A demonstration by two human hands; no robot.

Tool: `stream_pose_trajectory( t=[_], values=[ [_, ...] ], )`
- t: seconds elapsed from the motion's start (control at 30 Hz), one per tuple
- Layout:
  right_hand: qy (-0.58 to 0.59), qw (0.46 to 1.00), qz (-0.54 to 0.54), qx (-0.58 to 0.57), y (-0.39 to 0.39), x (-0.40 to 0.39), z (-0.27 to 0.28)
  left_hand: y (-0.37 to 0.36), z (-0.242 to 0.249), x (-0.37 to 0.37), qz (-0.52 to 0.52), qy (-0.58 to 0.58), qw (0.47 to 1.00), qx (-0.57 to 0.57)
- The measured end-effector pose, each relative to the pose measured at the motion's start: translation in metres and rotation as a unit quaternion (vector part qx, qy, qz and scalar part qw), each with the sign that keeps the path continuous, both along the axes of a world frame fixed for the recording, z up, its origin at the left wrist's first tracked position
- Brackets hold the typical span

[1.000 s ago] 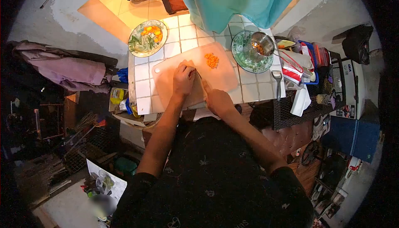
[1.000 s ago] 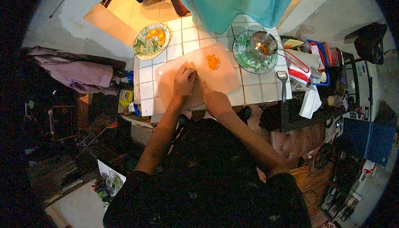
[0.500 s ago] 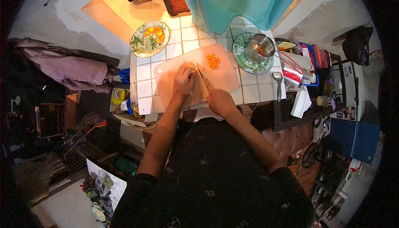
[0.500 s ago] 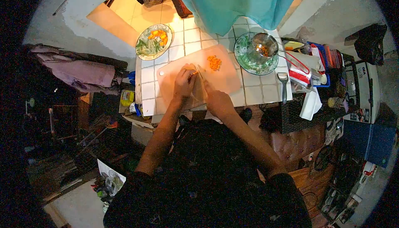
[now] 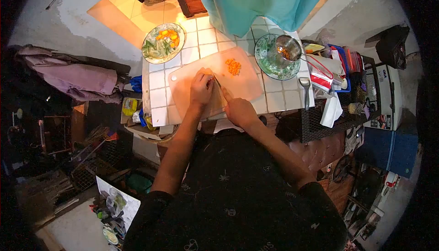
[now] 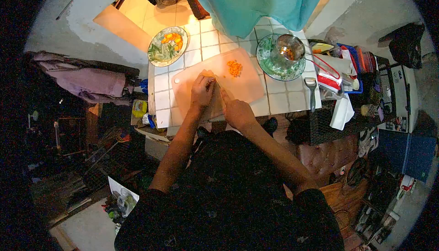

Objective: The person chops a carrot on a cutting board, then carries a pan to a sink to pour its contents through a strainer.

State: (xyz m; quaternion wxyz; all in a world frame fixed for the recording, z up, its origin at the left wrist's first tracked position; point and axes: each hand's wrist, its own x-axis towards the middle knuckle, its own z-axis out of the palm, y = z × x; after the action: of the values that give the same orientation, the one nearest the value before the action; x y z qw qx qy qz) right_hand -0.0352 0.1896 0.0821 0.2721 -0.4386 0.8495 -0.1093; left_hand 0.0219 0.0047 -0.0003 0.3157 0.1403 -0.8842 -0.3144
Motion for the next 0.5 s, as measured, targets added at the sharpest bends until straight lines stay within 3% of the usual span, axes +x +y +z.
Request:
stream_pose_trajectory(
  t=[0.07,0.13,0.27,0.43,0.5],
  values=[
    [0.0,1.0,0.001,0.0,0.0,0.0,-0.007,-0.001,-0.001,-0.001,-0.005,0.007,1.0,0.001],
    [0.022,0.996,0.001,-0.082,0.001,0.001,-0.021,-0.001,-0.004,0.001,-0.01,0.013,1.0,0.002],
    [0.037,0.998,-0.004,-0.046,-0.005,-0.016,-0.021,-0.002,-0.01,-0.001,-0.015,0.019,0.999,0.044],
    [-0.015,0.989,-0.089,-0.113,0.022,-0.022,-0.017,-0.001,-0.004,-0.003,-0.013,0.008,0.999,0.052],
    [-0.022,0.991,-0.086,-0.103,0.023,-0.021,-0.004,-0.002,-0.001,0.001,0.009,0.04,0.99,0.133]
  ],
)
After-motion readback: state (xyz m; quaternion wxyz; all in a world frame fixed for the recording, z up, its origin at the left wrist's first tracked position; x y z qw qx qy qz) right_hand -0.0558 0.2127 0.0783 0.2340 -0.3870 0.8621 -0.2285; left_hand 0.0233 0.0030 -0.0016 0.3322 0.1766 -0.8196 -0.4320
